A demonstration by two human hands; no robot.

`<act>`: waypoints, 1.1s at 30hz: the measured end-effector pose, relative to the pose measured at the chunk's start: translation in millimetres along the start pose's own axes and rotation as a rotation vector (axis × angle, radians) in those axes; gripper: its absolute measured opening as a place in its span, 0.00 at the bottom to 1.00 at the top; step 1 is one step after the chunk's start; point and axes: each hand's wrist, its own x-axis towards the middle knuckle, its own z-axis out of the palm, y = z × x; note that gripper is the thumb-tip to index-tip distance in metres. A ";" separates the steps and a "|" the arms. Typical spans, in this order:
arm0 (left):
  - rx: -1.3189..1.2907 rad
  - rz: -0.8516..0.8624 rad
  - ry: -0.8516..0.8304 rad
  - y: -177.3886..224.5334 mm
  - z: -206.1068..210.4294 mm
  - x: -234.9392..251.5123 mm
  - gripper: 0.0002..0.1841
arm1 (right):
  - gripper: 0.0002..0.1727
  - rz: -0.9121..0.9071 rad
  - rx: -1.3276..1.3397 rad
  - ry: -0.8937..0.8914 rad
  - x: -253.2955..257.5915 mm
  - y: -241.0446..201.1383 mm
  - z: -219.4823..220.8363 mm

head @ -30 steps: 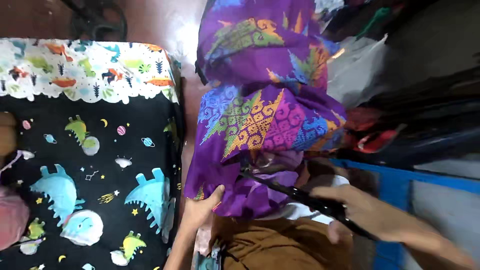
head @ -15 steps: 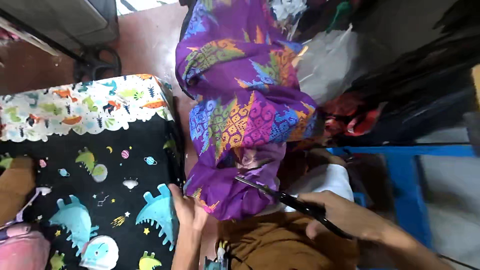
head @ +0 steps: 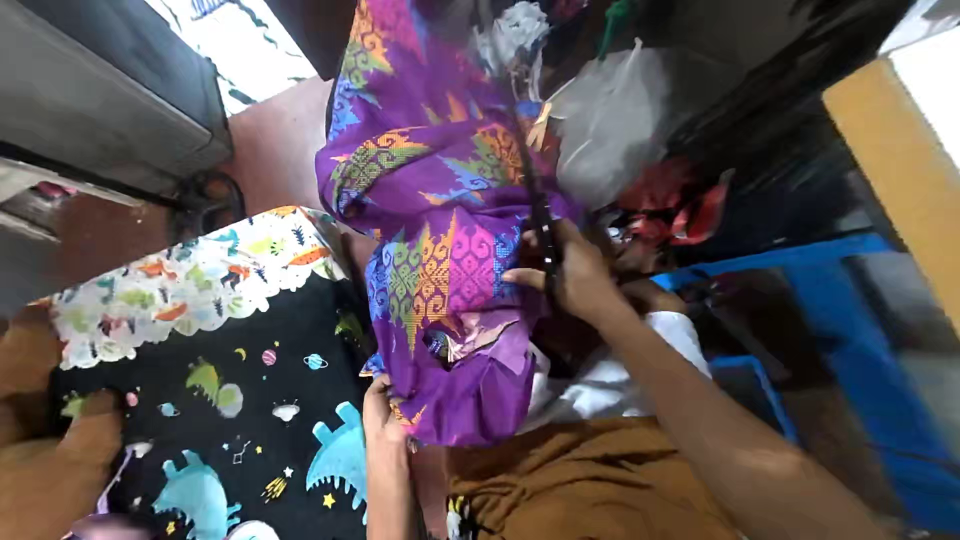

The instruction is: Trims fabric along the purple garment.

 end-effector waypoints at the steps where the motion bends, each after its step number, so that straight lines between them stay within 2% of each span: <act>1: -0.009 0.044 -0.012 -0.2 7.3 -4.8 0.21 | 0.36 -0.035 0.002 -0.017 3.8 -2.4 11.3; 3: 0.031 0.087 -0.122 1.5 20.0 -12.1 0.25 | 0.24 -0.064 -0.050 -0.039 7.6 -7.4 25.9; 4: 0.034 0.075 -0.195 1.6 25.3 -16.1 0.27 | 0.20 -0.058 -0.083 -0.058 9.3 -7.9 28.5; 6: 0.054 0.039 -0.280 -2.4 37.6 -31.3 0.23 | 0.18 -0.083 -0.137 -0.057 10.6 -5.8 21.9; 9: 0.196 0.031 -0.237 -19.0 60.6 -76.5 0.13 | 0.20 -0.170 -0.208 0.028 6.0 -1.4 -22.7; 11: 0.355 0.035 -0.199 -36.4 68.9 -100.6 0.08 | 0.20 -0.138 -0.250 0.095 -0.1 -8.4 -64.3; 14: 0.552 0.089 -0.138 -66.4 76.7 -104.1 0.19 | 0.21 0.011 -0.254 0.173 -21.8 -19.1 -107.8; 16: 0.622 0.129 -0.126 -79.0 77.9 -96.3 0.18 | 0.21 -0.006 -0.224 0.165 -56.9 -10.9 -121.6; 20: 0.611 0.184 -0.136 -84.2 73.1 -87.2 0.13 | 0.33 -0.026 -0.025 -0.035 -166.2 16.9 -109.4; 24: 0.565 0.179 -0.102 -79.3 67.8 -91.4 0.16 | 0.40 0.179 0.135 -0.434 -249.4 14.4 -107.2; 27: 0.562 0.184 -0.074 -79.1 63.3 -94.0 0.19 | 0.47 0.406 0.176 -0.589 -283.2 18.1 -111.2; 30: 0.550 0.182 -0.077 -82.8 57.6 -92.3 0.19 | 0.48 0.359 0.218 -0.604 -302.9 44.0 -107.0; 33: 0.523 0.178 -0.092 -83.3 58.8 -93.0 0.16 | 0.47 0.366 0.206 -0.665 -286.4 38.4 -97.6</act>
